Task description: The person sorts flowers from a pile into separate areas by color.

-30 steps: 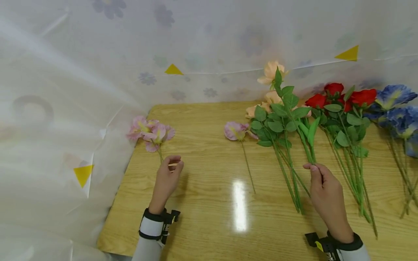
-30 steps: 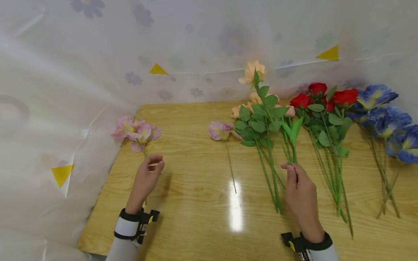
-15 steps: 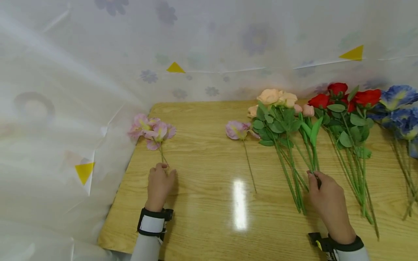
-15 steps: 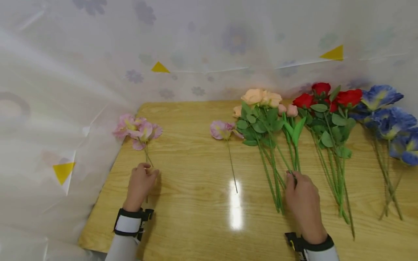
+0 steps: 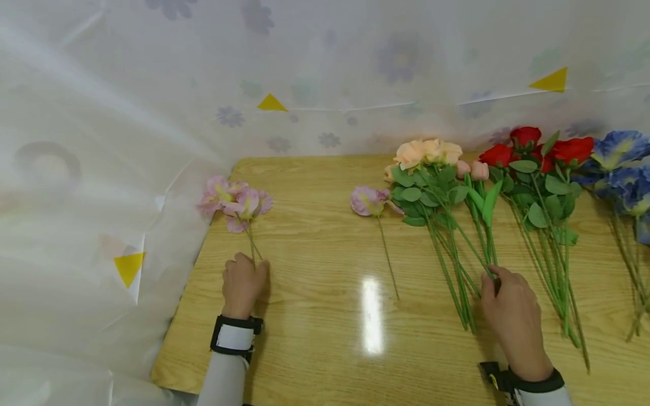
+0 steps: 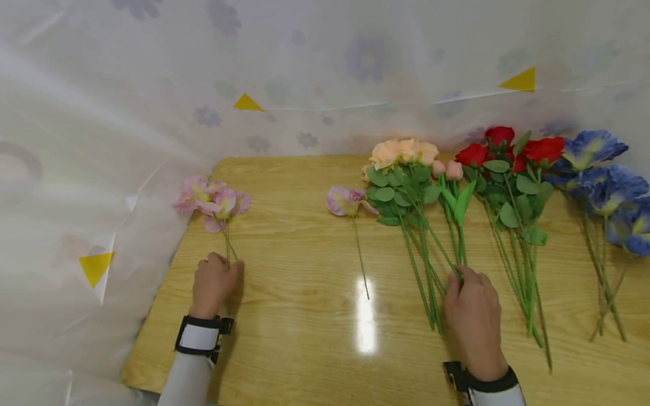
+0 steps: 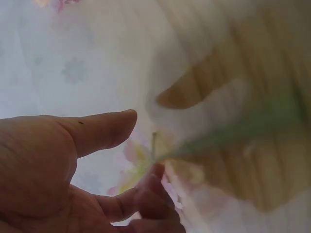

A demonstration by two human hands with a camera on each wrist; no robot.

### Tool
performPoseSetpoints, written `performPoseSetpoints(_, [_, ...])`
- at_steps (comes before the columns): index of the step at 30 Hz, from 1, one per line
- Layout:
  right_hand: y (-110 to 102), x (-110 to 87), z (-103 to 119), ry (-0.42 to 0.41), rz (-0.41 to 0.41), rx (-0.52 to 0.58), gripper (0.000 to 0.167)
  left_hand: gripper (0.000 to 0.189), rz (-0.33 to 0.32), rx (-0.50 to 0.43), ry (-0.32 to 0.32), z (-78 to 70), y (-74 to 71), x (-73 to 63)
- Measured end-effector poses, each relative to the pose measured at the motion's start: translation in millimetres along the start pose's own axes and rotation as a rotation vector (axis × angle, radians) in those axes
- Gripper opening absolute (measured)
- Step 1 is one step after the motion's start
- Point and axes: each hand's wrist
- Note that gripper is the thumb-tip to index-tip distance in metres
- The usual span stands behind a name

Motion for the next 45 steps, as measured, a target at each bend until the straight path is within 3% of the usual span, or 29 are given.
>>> performPoseSetpoints(4, [0,-1.0,-1,-0.03,0.001,-0.03,0.032,0.048,-0.022,0.018,-0.011,1.4,0.4,11.7])
performPoseSetpoints(8, [1,-2.1,-2,-0.058,-0.013,-0.05,0.028,0.051,-0.01,0.025,0.028,1.1,-2.7,20.4])
performPoseSetpoints(12, [2,-3.7,-2,-0.022,-0.004,-0.053,0.027,0.039,0.035,0.047,0.106,0.0,-5.5,24.6])
performPoseSetpoints(16, [2,-4.3,-1,-0.011,0.0,-0.058,0.028,0.026,0.053,0.058,0.126,0.5,-5.9,26.5])
performPoseSetpoints(24, [3,-4.1,0,-0.037,-0.025,-0.031,0.029,0.026,-0.014,0.058,0.16,0.9,-8.6,26.9])
performPoseSetpoints(27, [3,-4.4,1,-0.043,-0.034,-0.017,0.029,0.029,-0.044,0.024,0.145,1.2,-9.4,25.7])
performPoseSetpoints(31, [3,-4.4,1,-0.053,-0.047,0.0,0.029,0.031,-0.05,-0.078,0.113,1.9,-12.8,25.2])
performPoseSetpoints(34, [3,-4.9,2,-0.046,-0.057,0.006,0.028,0.025,-0.018,-0.268,0.078,1.4,-17.2,24.1])
performPoseSetpoints(38, [3,-5.6,3,-0.042,-0.067,0.007,0.027,0.024,-0.086,-0.415,0.066,-2.1,-22.9,20.6])
performPoseSetpoints(41, [4,-6.0,5,-0.076,-0.076,0.021,0.025,0.034,-0.161,-0.466,0.069,-6.3,-27.5,17.0])
performPoseSetpoints(45, [9,-8.6,10,-0.134,-0.081,0.064,0.02,0.035,-0.136,-0.742,0.083,-16.1,-34.9,9.0])
Point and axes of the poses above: each hand's wrist, its own x-axis towards the middle knuckle, its own y-axis out of the palm, z = x × y, and after that the axes turned 14 degrees about x, right-handed
